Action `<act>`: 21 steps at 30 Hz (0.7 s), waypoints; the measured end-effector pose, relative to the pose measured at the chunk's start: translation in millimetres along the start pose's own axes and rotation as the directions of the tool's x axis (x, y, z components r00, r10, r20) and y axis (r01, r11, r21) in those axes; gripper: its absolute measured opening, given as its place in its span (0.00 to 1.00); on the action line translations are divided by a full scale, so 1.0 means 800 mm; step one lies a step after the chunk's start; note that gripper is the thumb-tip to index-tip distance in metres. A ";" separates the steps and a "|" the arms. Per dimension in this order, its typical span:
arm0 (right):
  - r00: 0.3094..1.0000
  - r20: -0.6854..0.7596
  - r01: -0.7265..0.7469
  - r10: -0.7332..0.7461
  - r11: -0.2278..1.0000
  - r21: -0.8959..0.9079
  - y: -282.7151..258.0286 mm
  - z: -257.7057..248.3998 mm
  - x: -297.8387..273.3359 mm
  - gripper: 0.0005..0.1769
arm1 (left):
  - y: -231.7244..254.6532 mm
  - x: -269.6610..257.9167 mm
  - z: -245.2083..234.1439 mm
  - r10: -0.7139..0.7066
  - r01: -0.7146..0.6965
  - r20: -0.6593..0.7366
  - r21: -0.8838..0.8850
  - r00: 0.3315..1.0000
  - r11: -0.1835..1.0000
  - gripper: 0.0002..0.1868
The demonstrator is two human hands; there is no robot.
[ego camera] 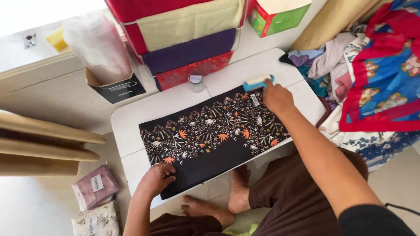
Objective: Folding a black patterned cloth and cleaning it with a lint roller on a small table.
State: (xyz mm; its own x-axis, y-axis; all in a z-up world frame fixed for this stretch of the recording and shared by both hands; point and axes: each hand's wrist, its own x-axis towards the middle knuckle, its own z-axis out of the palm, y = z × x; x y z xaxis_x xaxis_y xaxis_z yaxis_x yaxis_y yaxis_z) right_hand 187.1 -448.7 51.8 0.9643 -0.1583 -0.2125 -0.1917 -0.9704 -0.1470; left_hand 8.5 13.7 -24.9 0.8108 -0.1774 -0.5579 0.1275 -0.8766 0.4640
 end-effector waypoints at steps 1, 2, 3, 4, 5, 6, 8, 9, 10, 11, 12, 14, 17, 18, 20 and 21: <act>0.997 -0.040 0.063 -0.062 0.998 0.015 0.001 0.006 0.021 0.28 | -0.005 0.000 0.003 -0.003 0.002 -0.009 -0.030 1.000 1.000 0.13; 0.998 -0.038 0.057 -0.057 0.998 0.014 0.006 0.000 0.022 0.28 | -0.006 0.000 0.005 0.000 0.000 -0.004 -0.028 1.000 1.000 0.13; 0.998 0.018 0.053 -0.052 0.999 -0.012 0.006 -0.007 0.026 0.29 | -0.007 0.000 0.006 0.011 -0.012 -0.015 -0.038 1.000 0.999 0.13; 0.996 0.073 0.049 -0.046 0.998 -0.039 0.006 -0.013 0.029 0.29 | -0.010 -0.001 0.007 0.022 -0.023 -0.026 -0.047 0.999 0.999 0.13; 0.996 0.074 0.051 -0.048 0.998 -0.043 0.011 -0.015 0.014 0.29 | -0.008 -0.004 0.006 0.021 -0.023 -0.026 -0.051 0.999 0.998 0.13; 0.995 0.082 0.064 -0.058 0.995 -0.071 0.016 -0.016 0.000 0.29 | -0.007 -0.007 0.004 0.009 -0.010 -0.017 -0.051 1.000 0.999 0.13; 0.994 0.089 0.076 -0.066 0.992 -0.104 0.029 -0.021 -0.040 0.28 | -0.007 -0.007 0.004 0.001 -0.002 -0.007 -0.054 1.000 0.999 0.13; 0.992 0.117 0.067 -0.053 0.991 -0.114 0.036 -0.023 -0.066 0.26 | -0.010 -0.007 0.006 0.009 -0.009 -0.006 -0.045 1.000 0.999 0.13; 0.989 0.145 0.058 -0.040 0.991 -0.124 0.043 -0.025 -0.092 0.24 | -0.013 -0.006 0.008 0.016 -0.016 -0.006 -0.036 1.000 0.999 0.13; 0.988 0.149 0.059 -0.040 0.990 -0.127 0.050 -0.031 -0.118 0.24 | -0.011 -0.008 0.007 0.014 -0.014 -0.003 -0.040 1.000 0.999 0.13; 0.979 0.202 0.006 0.022 0.990 -0.138 0.056 -0.037 -0.145 0.26 | -0.009 -0.010 0.006 0.033 -0.033 0.000 0.004 0.999 0.999 0.13; 0.963 0.259 -0.034 0.072 0.989 -0.146 0.069 -0.043 -0.187 0.28 | -0.004 -0.021 -0.004 0.037 -0.037 -0.001 0.051 0.999 0.998 0.14; 0.938 0.327 -0.060 0.116 0.982 -0.176 0.094 -0.057 -0.211 0.28 | 0.004 -0.034 -0.017 -0.019 0.020 -0.016 0.057 1.000 0.998 0.11; 0.941 0.324 -0.021 0.096 0.974 -0.228 0.101 -0.063 -0.208 0.28 | -0.001 -0.034 -0.016 -0.030 0.031 -0.014 0.057 0.999 0.998 0.11; 0.945 0.321 0.031 0.062 0.960 -0.278 0.115 -0.072 -0.191 0.29 | -0.002 -0.036 -0.018 -0.051 0.052 -0.020 0.052 0.998 0.997 0.11; 0.964 0.262 0.119 -0.044 0.953 -0.277 0.118 -0.075 -0.176 0.29 | 0.001 -0.038 -0.020 -0.057 0.059 -0.026 0.062 0.998 0.996 0.12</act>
State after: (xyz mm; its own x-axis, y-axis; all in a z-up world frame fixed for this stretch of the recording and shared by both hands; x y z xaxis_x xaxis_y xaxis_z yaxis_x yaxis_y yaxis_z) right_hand 44.6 -529.4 126.1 0.8902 -0.0622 -0.4512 -0.0175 -0.9946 0.1024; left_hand -7.2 25.6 3.6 0.8168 -0.1150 -0.5653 0.1393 -0.9116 0.3867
